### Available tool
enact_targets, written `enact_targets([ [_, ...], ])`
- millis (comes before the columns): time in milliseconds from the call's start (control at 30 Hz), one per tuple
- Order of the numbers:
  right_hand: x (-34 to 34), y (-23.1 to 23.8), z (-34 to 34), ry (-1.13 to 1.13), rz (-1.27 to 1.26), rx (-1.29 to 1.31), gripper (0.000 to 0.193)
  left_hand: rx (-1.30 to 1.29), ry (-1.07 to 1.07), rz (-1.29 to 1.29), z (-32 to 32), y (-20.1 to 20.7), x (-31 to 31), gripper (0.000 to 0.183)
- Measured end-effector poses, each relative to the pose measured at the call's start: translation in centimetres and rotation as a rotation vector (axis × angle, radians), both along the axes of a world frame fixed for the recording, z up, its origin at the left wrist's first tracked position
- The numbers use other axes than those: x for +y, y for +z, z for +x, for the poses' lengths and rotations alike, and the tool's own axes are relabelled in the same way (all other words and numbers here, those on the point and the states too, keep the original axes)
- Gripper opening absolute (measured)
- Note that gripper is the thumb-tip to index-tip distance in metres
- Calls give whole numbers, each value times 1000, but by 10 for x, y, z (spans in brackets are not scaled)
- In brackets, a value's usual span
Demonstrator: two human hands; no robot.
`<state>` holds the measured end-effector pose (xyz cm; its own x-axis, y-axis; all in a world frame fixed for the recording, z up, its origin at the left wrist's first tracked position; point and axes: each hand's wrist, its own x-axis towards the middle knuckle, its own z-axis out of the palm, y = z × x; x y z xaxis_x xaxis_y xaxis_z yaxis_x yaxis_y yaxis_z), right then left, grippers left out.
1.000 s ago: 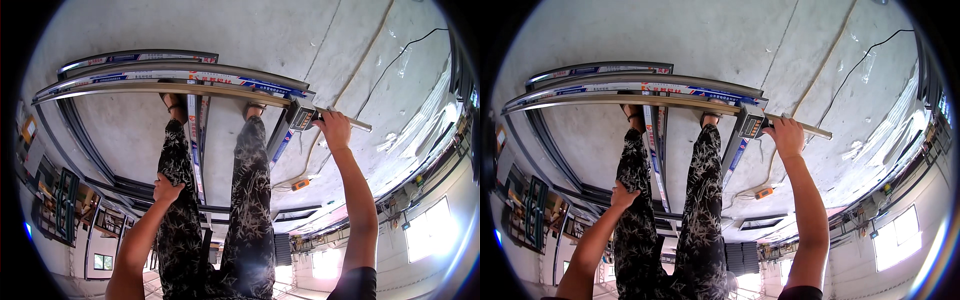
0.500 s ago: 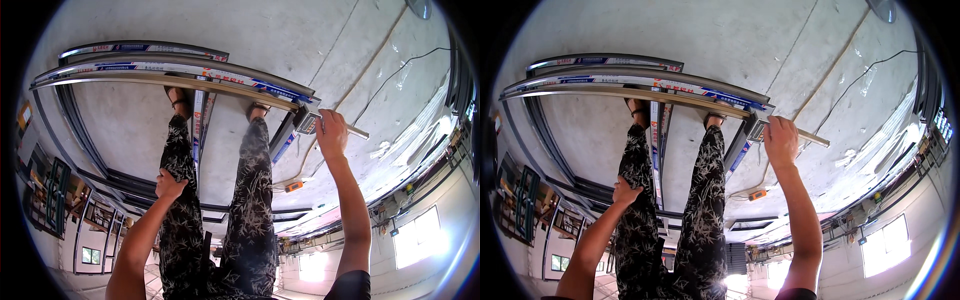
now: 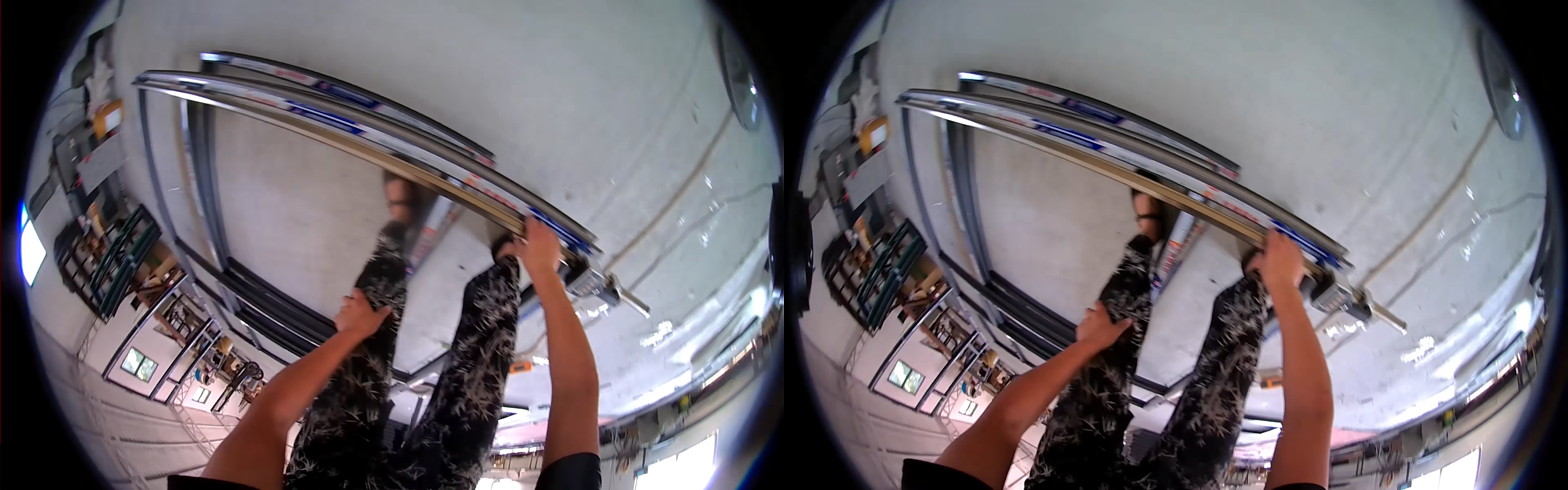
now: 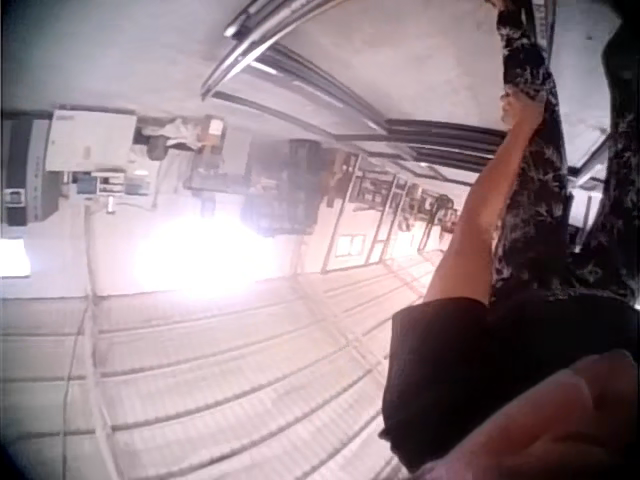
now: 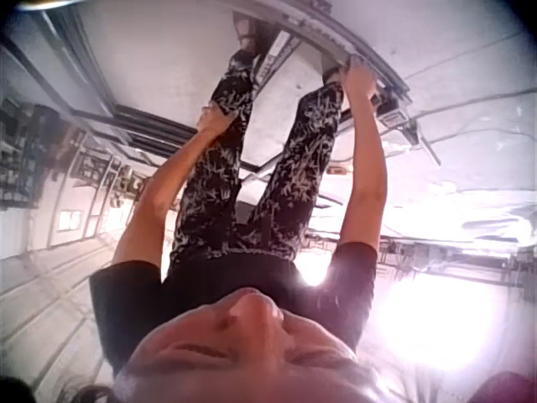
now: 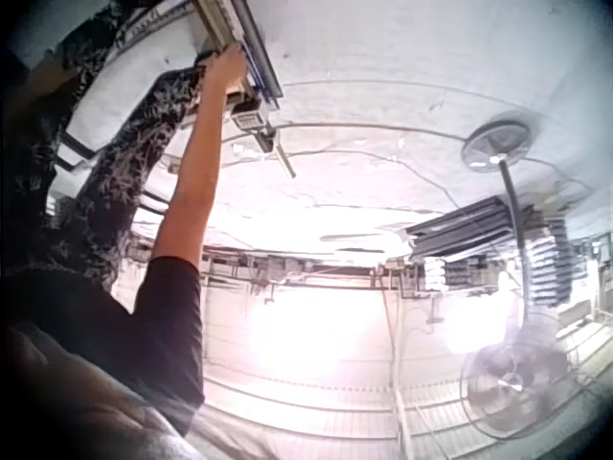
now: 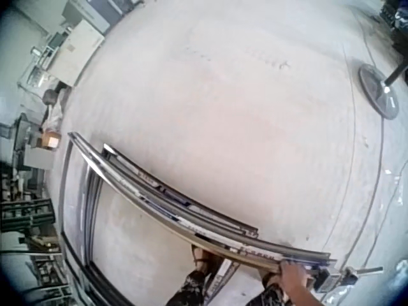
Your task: The person uses a control panel to operate a large cutting machine, lowers the saw to cut a metal profile, and then measures several metal frames on the floor using a long measuring tool.
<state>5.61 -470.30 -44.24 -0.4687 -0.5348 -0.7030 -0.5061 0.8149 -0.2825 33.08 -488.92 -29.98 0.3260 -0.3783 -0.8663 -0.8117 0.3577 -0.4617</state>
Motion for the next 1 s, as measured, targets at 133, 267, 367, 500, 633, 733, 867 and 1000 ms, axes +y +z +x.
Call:
enact_targets([
  [133,-9,0,-12,13,135,-149,38,213,79,-62,9,-22,-37,69],
  [267,-2,37,2,-3,19,-80,20,508,830,-211,9,-52,-108,61],
  [367,-4,85,17,26,86,-60,18,738,1503,-472,-21,-57,-190,63],
  [500,-4,158,33,-12,151,-76,22,977,1835,-536,-29,-70,-291,38],
  [633,10,217,40,17,127,55,23,936,2056,-521,-22,-60,-307,24],
  [733,34,245,42,-7,119,227,18,1072,2074,-455,-32,-3,-274,23],
  [867,69,300,15,138,166,290,18,1118,2162,-409,-39,90,-223,24],
  [1000,84,366,-2,278,160,270,19,1188,2377,-432,-14,150,-179,24],
])
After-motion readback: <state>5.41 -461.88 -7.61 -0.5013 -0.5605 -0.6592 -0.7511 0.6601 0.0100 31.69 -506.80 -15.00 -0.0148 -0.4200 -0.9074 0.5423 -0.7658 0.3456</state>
